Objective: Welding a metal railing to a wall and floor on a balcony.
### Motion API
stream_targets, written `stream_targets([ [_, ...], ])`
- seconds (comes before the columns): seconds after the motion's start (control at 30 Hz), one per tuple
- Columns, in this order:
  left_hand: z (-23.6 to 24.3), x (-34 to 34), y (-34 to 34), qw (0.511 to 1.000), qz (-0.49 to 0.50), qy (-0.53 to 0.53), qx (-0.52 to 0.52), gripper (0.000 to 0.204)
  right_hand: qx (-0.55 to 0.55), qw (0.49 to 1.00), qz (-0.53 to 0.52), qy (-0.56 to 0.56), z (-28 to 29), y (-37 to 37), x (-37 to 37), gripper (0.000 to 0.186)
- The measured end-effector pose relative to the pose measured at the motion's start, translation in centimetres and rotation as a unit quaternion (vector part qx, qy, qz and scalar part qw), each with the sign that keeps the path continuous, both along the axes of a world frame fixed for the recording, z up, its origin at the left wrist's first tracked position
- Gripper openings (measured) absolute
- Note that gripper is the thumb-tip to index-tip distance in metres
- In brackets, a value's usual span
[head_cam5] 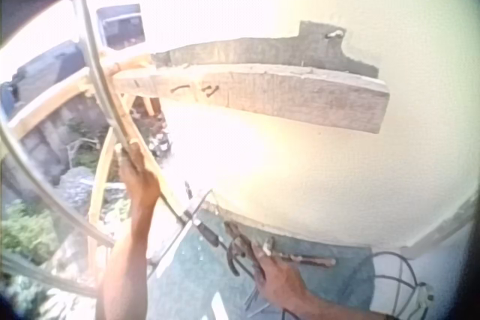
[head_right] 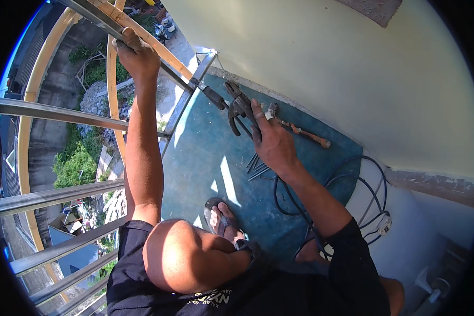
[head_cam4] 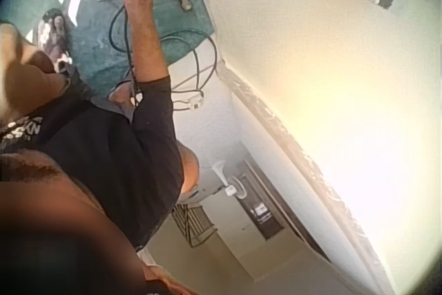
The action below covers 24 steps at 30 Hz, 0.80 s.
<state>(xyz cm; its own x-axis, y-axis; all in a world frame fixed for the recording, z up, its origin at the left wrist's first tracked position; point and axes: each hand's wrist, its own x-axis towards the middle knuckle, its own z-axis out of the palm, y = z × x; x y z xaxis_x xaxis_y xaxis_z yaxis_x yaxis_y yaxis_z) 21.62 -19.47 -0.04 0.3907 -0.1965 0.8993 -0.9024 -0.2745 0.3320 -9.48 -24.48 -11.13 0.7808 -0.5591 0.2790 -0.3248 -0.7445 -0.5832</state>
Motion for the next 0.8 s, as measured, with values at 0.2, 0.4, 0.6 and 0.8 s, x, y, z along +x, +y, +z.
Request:
stream_targets([
  [0.2,-0.10,0.11,-0.03,1.000,-0.020,0.014,-0.009,0.013,0.001,1.000,-0.002,0.005,0.00,0.02,-0.02,0.067],
  [0.4,-0.05,0.10,-0.03,0.999,-0.025,0.045,-0.017,0.011,0.030,0.999,-0.006,0.039,0.50,0.13,0.00,0.069],
  [0.6,0.05,0.13,-0.13,1.000,-0.016,0.024,-0.011,0.012,0.025,0.999,0.004,0.037,0.85,0.49,-0.60,0.069],
  [0.8,0.01,0.13,0.01,0.999,-0.023,0.017,-0.016,0.015,0.013,1.000,0.007,0.023,0.65,0.52,-0.48,0.071],
])
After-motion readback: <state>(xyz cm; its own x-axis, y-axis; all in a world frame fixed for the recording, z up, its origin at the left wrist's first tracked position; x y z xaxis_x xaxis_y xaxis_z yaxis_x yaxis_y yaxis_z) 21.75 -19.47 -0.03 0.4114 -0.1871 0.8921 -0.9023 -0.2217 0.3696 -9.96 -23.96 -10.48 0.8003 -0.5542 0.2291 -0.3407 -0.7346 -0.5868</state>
